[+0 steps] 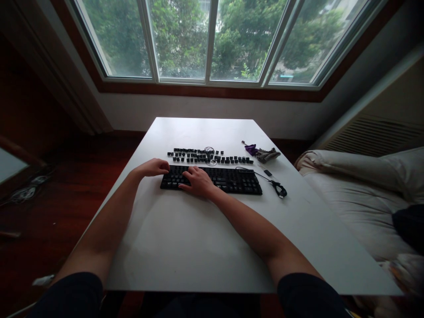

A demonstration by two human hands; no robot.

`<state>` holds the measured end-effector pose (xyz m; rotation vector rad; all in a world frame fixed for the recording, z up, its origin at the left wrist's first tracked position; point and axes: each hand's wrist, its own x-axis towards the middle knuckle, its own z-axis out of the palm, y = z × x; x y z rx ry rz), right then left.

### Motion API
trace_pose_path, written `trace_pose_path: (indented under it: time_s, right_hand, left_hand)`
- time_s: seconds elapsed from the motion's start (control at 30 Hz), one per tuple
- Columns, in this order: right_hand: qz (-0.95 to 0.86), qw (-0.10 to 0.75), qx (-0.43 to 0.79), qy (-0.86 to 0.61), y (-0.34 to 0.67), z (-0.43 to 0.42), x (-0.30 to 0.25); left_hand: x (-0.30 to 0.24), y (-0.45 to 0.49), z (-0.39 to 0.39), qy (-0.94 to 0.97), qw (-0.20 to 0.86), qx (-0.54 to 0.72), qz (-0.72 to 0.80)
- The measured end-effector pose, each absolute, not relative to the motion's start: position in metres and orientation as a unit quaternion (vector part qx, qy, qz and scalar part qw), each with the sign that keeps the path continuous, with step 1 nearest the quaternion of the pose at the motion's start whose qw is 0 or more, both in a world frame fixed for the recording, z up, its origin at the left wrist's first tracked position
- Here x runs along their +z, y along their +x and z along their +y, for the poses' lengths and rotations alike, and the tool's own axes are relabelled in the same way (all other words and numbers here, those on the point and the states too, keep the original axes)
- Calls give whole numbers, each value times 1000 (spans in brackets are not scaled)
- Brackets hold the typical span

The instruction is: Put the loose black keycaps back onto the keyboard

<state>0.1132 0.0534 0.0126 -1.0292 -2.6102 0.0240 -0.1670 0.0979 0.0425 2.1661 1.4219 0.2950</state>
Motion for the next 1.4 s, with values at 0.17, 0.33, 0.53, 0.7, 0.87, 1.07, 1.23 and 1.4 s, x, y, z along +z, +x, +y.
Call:
trace_pose_path:
  time_s: [0.17, 0.33, 0.53, 0.7, 0.87, 1.07, 1.23, 1.4]
  right_hand:
    - [-917, 164, 13, -363, 113, 54, 13]
    - [-916, 165, 17, -365, 112, 53, 13]
    - [-917, 166, 9, -364, 113, 54, 13]
    - [-917, 170, 8, -360, 114, 54, 12]
    - [-917, 167, 6, -363, 114, 53, 12]
    - [-916, 162, 6, -368, 111, 51, 13]
    - [-915, 170, 2, -365, 106, 49, 12]
    - [-916, 179, 1, -360, 102, 49, 12]
  left_hand:
    - [43, -166, 97, 805, 263, 112, 520]
    - [43, -164, 95, 792, 278, 123, 529]
    - [59, -151, 89, 783, 261, 230, 515]
    - [56, -126, 84, 696, 414, 328, 486]
    - [30, -103, 88, 615, 479, 342, 525]
    - [24, -102, 91, 551, 506, 371, 549]
    - [22, -108, 88, 518, 557, 395, 515]
    - [24, -129, 90, 534, 541, 435, 482]
